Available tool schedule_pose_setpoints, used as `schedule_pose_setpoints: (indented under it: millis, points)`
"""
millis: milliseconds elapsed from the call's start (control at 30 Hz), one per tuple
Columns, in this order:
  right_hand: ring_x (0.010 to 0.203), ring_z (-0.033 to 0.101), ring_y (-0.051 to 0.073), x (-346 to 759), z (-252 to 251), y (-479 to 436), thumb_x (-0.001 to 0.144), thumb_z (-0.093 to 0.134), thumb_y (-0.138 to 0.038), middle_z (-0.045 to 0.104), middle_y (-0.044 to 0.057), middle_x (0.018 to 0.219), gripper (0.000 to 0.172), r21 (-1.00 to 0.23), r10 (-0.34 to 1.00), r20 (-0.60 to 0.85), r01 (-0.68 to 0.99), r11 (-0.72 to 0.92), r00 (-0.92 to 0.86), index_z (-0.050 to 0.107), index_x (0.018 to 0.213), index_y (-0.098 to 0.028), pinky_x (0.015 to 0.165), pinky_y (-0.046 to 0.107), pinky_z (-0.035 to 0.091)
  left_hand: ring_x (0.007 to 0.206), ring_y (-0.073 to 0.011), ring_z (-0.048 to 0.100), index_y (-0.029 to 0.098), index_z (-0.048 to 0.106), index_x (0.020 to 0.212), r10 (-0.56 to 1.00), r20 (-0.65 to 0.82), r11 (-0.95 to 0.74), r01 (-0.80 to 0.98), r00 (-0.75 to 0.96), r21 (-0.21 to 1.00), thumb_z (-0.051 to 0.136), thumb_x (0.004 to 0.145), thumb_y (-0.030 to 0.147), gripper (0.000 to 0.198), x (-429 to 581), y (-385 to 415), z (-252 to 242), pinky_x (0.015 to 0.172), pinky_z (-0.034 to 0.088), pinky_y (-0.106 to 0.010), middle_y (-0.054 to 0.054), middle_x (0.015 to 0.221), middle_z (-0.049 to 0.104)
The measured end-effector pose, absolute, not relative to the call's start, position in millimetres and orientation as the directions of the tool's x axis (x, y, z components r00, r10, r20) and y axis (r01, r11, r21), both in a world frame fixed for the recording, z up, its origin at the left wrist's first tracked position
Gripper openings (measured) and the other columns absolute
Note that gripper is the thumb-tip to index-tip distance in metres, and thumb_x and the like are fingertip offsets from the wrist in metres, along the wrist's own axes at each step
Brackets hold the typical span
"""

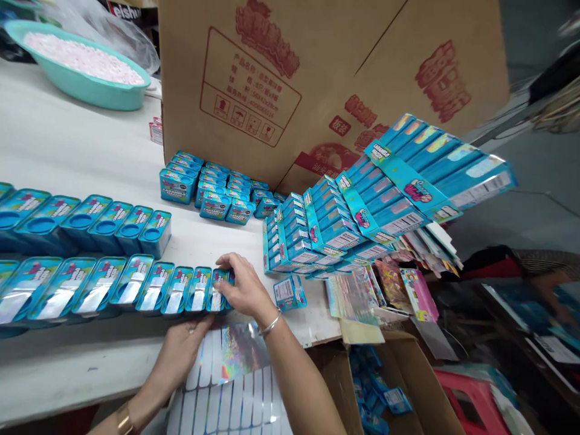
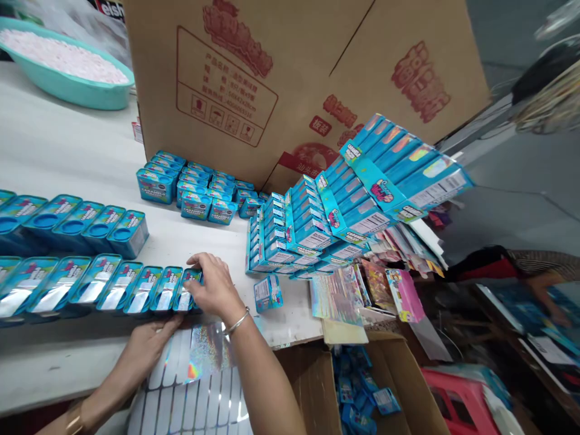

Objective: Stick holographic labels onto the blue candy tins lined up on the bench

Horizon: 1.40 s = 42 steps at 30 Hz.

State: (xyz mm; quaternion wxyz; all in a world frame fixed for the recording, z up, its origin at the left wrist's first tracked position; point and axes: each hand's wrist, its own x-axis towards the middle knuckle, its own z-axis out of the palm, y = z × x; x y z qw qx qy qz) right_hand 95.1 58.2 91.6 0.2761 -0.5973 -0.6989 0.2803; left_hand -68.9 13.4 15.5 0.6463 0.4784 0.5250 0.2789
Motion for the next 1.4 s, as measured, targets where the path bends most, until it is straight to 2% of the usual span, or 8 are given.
schedule_pose_setpoints:
  millis: [133, 300, 400, 533, 933, 1067, 1233, 1400]
  points:
    - [0.107, 0.061, 0.02, 86.5, 87.2, 60.7, 0.093, 0.06, -0.012, 0.069, 0.003, 0.108, 0.022, -0.653, 0.989, 0.13, 0.744, 0.142, -0.074, 0.063, 0.113, -0.021, 0.101, 0.035, 0.043, 0.107, -0.0396, 0.07, 0.016, 0.082, 0.084, 0.88, -0.36, 0.324, 0.162, 0.31, 0.932, 0.065, 0.07, 0.083, 0.07, -74.2, 17.3, 14.1, 0.103, 0.05, -0.046, -0.013, 0.098, 0.083]
    - [0.122, 0.057, 0.022, 87.4, 107.2, 14.4, 0.101, 0.054, -0.019, 0.065, 0.011, 0.126, 0.028, -0.664, 0.944, 0.328, 0.72, 0.2, 0.041, 0.061, 0.128, -0.02, 0.107, 0.035, 0.042, 0.11, -0.0391, 0.069, 0.012, 0.08, 0.102, 0.783, -0.447, 0.405, 0.191, 0.431, 0.894, 0.075, 0.071, 0.071, 0.067, -90.4, 8.9, 41.5, 0.093, 0.054, -0.042, -0.016, 0.111, 0.08]
    - [0.111, 0.062, 0.021, 88.9, 116.2, -38.6, 0.101, 0.056, -0.02, 0.069, 0.007, 0.113, 0.017, -0.717, 0.962, 0.272, 0.671, 0.188, 0.021, 0.066, 0.114, -0.022, 0.097, 0.033, 0.047, 0.091, -0.0326, 0.072, 0.012, 0.08, 0.093, 0.675, -0.486, 0.495, 0.147, 0.555, 0.856, 0.077, 0.072, 0.066, 0.058, -99.2, -2.4, 54.7, 0.076, 0.054, -0.034, -0.013, 0.096, 0.081]
    - [0.1, 0.062, 0.021, 80.9, 110.9, -97.2, 0.096, 0.063, -0.019, 0.071, 0.005, 0.105, 0.012, -0.661, 0.972, 0.231, 0.727, 0.188, -0.042, 0.068, 0.107, -0.022, 0.087, 0.034, 0.047, 0.07, -0.0217, 0.065, 0.014, 0.077, 0.078, 0.615, -0.452, 0.54, 0.073, 0.646, 0.838, 0.079, 0.074, 0.058, 0.045, -99.6, -13.5, 62.0, 0.064, 0.046, -0.027, -0.006, 0.078, 0.076]
    - [0.086, 0.062, 0.02, 60.8, 95.1, -133.8, 0.097, 0.059, -0.015, 0.071, 0.006, 0.094, 0.018, -0.482, 0.826, 0.555, 0.848, 0.22, 0.101, 0.069, 0.108, -0.024, 0.077, 0.036, 0.046, 0.076, -0.022, 0.061, 0.018, 0.076, 0.071, 0.569, -0.478, 0.613, 0.042, 0.669, 0.789, 0.087, 0.061, 0.049, 0.035, -88.2, -33.3, 100.9, 0.069, 0.049, -0.028, -0.003, 0.076, 0.074]
    - [0.09, 0.065, 0.02, 53.5, 88.7, -134.6, 0.095, 0.058, -0.01, 0.073, 0.007, 0.099, 0.027, -0.324, 0.72, 0.694, 0.902, 0.284, 0.023, 0.068, 0.118, -0.02, 0.085, 0.038, 0.048, 0.066, -0.0186, 0.056, 0.017, 0.073, 0.064, 0.587, -0.475, 0.618, 0.016, 0.656, 0.786, 0.087, 0.059, 0.041, 0.028, -89.0, -34.0, 102.6, 0.064, 0.047, -0.027, -0.001, 0.066, 0.068]
    - [0.1, 0.068, 0.022, 50.1, 87.0, -134.6, 0.094, 0.058, -0.01, 0.075, 0.009, 0.11, 0.029, -0.195, 0.661, 0.75, 0.94, 0.279, -0.04, 0.069, 0.121, -0.016, 0.101, 0.044, 0.044, 0.083, -0.0244, 0.062, 0.017, 0.077, 0.065, 0.68, -0.449, 0.557, -0.011, 0.579, 0.83, 0.087, 0.059, 0.039, 0.025, -89.9, -32.1, 98.6, 0.082, 0.052, -0.031, -0.005, 0.075, 0.074]
    - [0.099, 0.069, 0.022, 50.5, 87.3, -133.1, 0.095, 0.056, -0.012, 0.077, 0.009, 0.111, 0.029, -0.136, 0.649, 0.757, 0.954, 0.267, -0.074, 0.071, 0.12, -0.017, 0.104, 0.044, 0.04, 0.078, -0.0245, 0.065, 0.016, 0.078, 0.063, 0.621, -0.524, 0.69, -0.09, 0.583, 0.718, 0.091, 0.052, 0.032, 0.024, -87.0, -32.1, 100.5, 0.077, 0.055, -0.032, -0.008, 0.072, 0.075]
